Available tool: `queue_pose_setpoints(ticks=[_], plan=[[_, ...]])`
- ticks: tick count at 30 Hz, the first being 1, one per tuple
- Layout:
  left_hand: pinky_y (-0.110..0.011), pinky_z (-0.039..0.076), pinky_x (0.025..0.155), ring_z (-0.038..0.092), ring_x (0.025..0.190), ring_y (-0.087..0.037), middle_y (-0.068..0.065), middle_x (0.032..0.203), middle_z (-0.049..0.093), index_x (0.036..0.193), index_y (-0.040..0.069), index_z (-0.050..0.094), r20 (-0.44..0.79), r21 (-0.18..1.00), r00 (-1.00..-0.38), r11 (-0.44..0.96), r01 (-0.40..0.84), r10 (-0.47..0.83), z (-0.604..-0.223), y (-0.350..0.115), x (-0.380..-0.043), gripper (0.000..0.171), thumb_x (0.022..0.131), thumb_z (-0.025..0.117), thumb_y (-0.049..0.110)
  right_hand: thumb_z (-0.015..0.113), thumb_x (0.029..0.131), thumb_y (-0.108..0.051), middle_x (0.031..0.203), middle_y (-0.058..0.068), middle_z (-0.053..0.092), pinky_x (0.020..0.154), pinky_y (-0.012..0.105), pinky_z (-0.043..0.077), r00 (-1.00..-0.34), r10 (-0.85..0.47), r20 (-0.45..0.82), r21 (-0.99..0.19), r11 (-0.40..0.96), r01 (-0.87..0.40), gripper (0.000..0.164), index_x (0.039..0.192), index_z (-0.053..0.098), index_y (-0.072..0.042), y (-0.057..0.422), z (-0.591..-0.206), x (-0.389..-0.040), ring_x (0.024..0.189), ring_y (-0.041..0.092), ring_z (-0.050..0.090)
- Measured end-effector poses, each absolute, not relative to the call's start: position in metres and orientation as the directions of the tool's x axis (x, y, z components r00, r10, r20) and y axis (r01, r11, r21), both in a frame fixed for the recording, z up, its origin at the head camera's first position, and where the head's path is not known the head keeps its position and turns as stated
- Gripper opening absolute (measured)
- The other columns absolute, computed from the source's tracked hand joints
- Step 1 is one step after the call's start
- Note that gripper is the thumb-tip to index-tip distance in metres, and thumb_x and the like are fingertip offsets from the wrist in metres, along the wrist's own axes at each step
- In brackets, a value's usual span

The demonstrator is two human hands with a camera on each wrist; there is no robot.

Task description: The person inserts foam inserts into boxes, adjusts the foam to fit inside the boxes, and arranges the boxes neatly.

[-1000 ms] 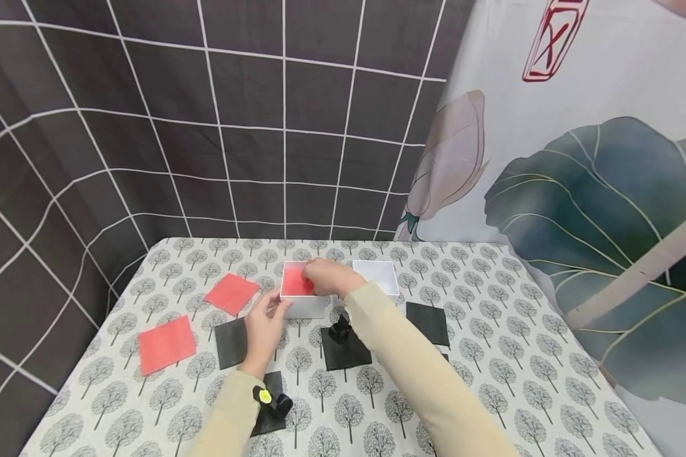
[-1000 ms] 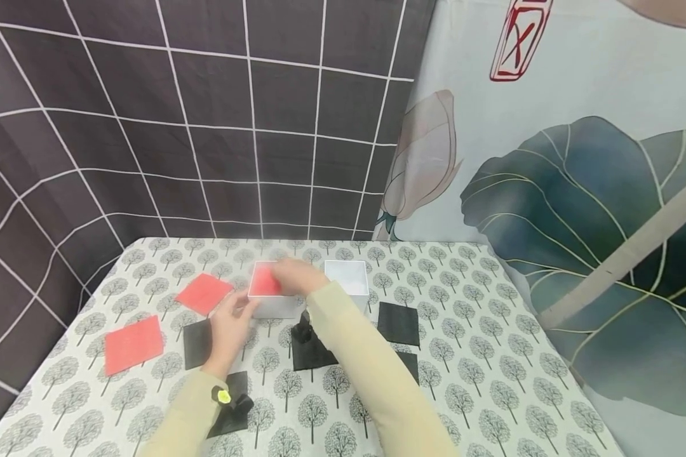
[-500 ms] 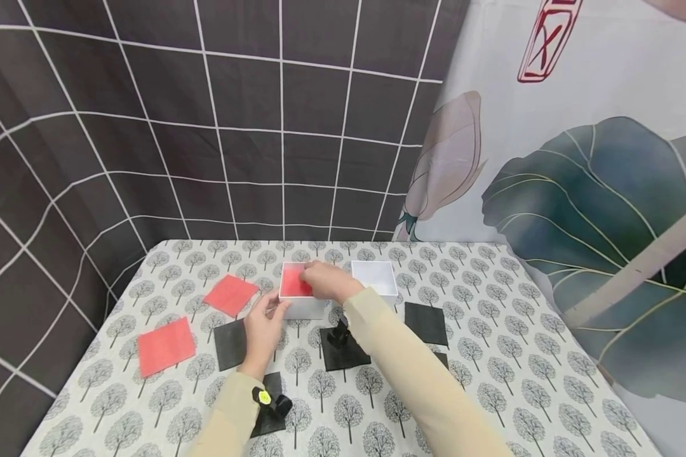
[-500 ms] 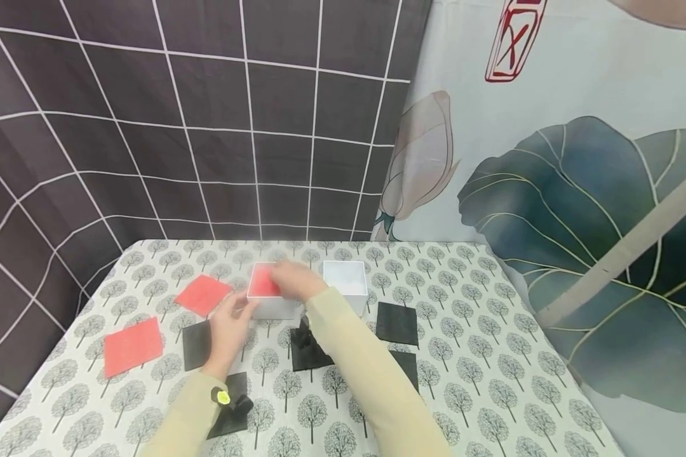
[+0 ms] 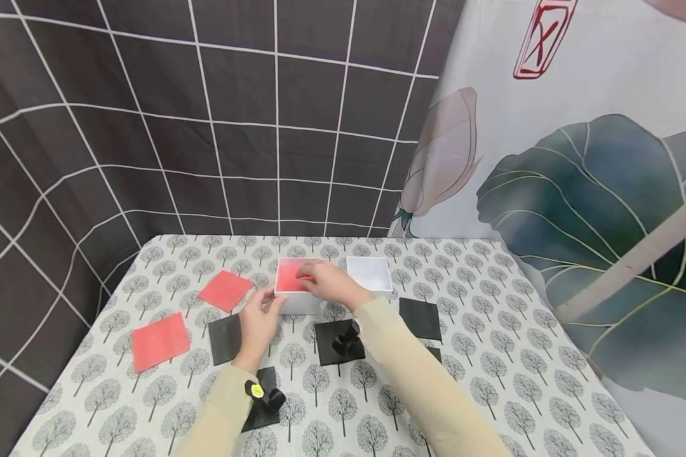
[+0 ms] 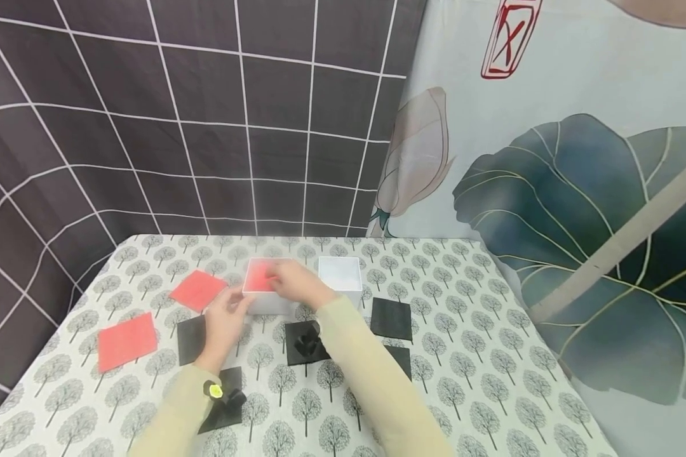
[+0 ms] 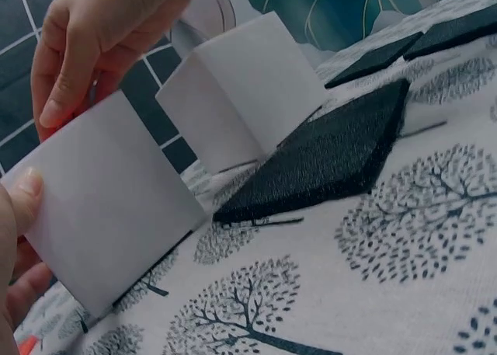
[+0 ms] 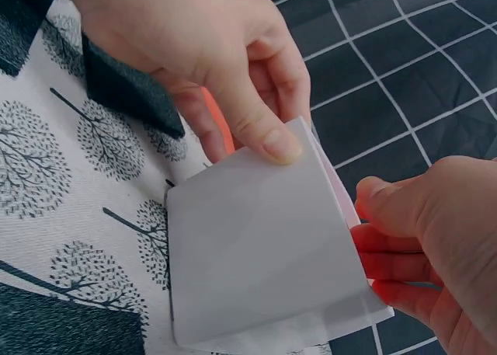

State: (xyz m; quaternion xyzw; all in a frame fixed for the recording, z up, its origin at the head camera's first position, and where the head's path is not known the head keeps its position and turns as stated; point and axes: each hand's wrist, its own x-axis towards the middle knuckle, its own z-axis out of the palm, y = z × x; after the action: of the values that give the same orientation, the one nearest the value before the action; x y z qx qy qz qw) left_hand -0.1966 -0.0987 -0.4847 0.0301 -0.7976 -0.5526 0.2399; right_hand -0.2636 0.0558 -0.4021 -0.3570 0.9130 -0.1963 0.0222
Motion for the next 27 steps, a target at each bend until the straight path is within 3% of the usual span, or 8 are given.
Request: queue_pose_setpoints(ticks=[8,13,20,27], plan=[[-0.038,0.052,0.086,0.06,0.102,-0.031,-0.018,0.108,0.063,0.111,0.001,0.061,0.248,0.918,-0.924,0.375,0.127,-0.292,-0.476,-0.097,-0.198,0.033,0.083,0.071,0.016,0.058,0.093,-0.02,0.107,0.006,0.064,0.088,0.028,0.049,-0.733,-0.662,0.16,-0.411,0.63,-0.659,0.023,0.108,0.065,-0.004,0.07,-0.401,-0.251,0.099,0.018,0.059],[-0.042,0.051,0.087,0.058,0.103,-0.032,-0.018,0.108,0.062,0.112,0.001,0.06,0.216,0.915,-0.936,0.391,0.095,-0.277,-0.468,-0.097,-0.199,0.034,0.083,0.07,0.017,0.058,0.092,-0.019,0.106,0.007,0.065,0.093,0.031,0.046,-0.707,-0.66,0.254,-0.409,0.589,-0.697,0.022,0.106,0.066,-0.003,0.083,-0.403,-0.244,0.102,0.019,0.058],[-0.042,0.05,0.087,0.058,0.104,-0.031,-0.019,0.112,0.06,0.118,0.002,0.057,0.147,0.903,-0.962,0.427,0.035,-0.232,-0.46,-0.1,-0.195,0.039,0.085,0.068,0.02,0.06,0.091,-0.016,0.113,0.01,0.062,0.097,0.033,0.043,-0.727,-0.599,0.334,-0.504,0.539,-0.675,0.023,0.107,0.066,-0.001,0.101,-0.406,-0.233,0.108,0.022,0.056],[-0.046,0.048,0.089,0.057,0.105,-0.032,-0.019,0.119,0.058,0.125,0.004,0.052,0.145,0.885,-0.963,0.464,0.024,-0.225,-0.459,-0.1,-0.185,0.049,0.085,0.069,0.026,0.065,0.088,-0.015,0.114,0.01,0.062,0.098,0.035,0.043,-0.73,-0.519,0.444,-0.526,0.509,-0.681,0.022,0.106,0.067,-0.004,0.127,-0.412,-0.225,0.109,0.023,0.056]])
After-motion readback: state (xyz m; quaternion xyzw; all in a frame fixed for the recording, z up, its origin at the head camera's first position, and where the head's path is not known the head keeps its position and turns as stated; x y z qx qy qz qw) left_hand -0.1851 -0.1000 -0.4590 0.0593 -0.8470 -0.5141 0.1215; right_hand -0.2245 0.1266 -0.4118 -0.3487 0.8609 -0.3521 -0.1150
